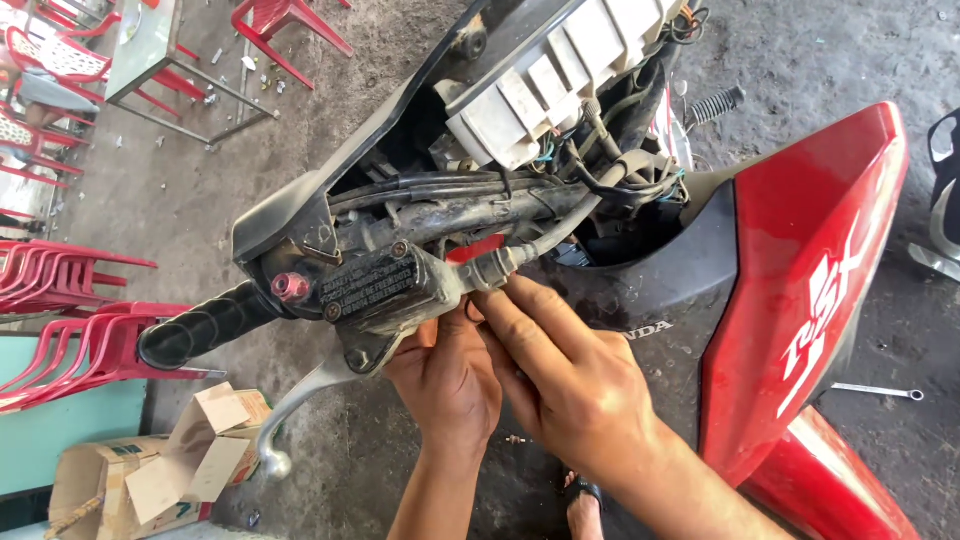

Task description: The person uses a wrench to loosen and remove bolts from the rear seat of a red motorcycle. They lift the seat to access the area underneath, then move to the front to remove the headlight cover. Finally, they manipulate the wiring and components within the handlebar assembly.

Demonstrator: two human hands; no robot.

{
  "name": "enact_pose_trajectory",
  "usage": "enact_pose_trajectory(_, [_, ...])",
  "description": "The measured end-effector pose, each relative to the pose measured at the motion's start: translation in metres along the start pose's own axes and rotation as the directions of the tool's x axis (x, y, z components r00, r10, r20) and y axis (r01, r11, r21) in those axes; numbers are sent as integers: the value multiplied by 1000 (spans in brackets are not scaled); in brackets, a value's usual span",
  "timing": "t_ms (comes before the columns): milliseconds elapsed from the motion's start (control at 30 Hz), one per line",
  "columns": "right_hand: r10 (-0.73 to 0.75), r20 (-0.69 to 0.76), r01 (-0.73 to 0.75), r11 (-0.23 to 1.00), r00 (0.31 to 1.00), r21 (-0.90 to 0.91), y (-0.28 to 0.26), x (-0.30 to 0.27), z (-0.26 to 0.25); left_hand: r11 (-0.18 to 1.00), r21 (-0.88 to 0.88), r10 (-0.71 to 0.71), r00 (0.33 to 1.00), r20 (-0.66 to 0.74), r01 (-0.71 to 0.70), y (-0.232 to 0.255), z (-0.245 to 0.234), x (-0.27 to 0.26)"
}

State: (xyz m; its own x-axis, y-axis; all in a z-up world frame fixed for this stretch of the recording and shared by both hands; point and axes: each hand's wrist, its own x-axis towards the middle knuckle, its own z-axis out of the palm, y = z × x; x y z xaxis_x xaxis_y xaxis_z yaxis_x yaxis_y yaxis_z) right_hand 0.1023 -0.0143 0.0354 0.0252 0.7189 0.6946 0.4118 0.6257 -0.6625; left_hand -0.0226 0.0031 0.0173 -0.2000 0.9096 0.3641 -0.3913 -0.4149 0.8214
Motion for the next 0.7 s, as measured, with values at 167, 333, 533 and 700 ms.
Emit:
enact_pose_trajectory(167, [180, -39, -176, 979, 983, 102, -12, 16, 9, 985, -83, -154, 988, -1, 153, 6, -22, -5])
enact_pose_trajectory(333, [321, 46, -324, 929, 946, 177, -8, 10, 17, 913, -88, -406, 875, -262, 398, 4, -56, -7])
enact_pose_trajectory(533, [437, 200, -480, 770, 877, 420, 0, 15, 7, 931, -70, -362, 929, -77, 357, 15, -29, 3])
enact_pose_trajectory(700, [521, 218, -531, 584, 825, 614, 5, 17, 8, 935, -74, -349, 937, -5, 348, 14, -25, 0])
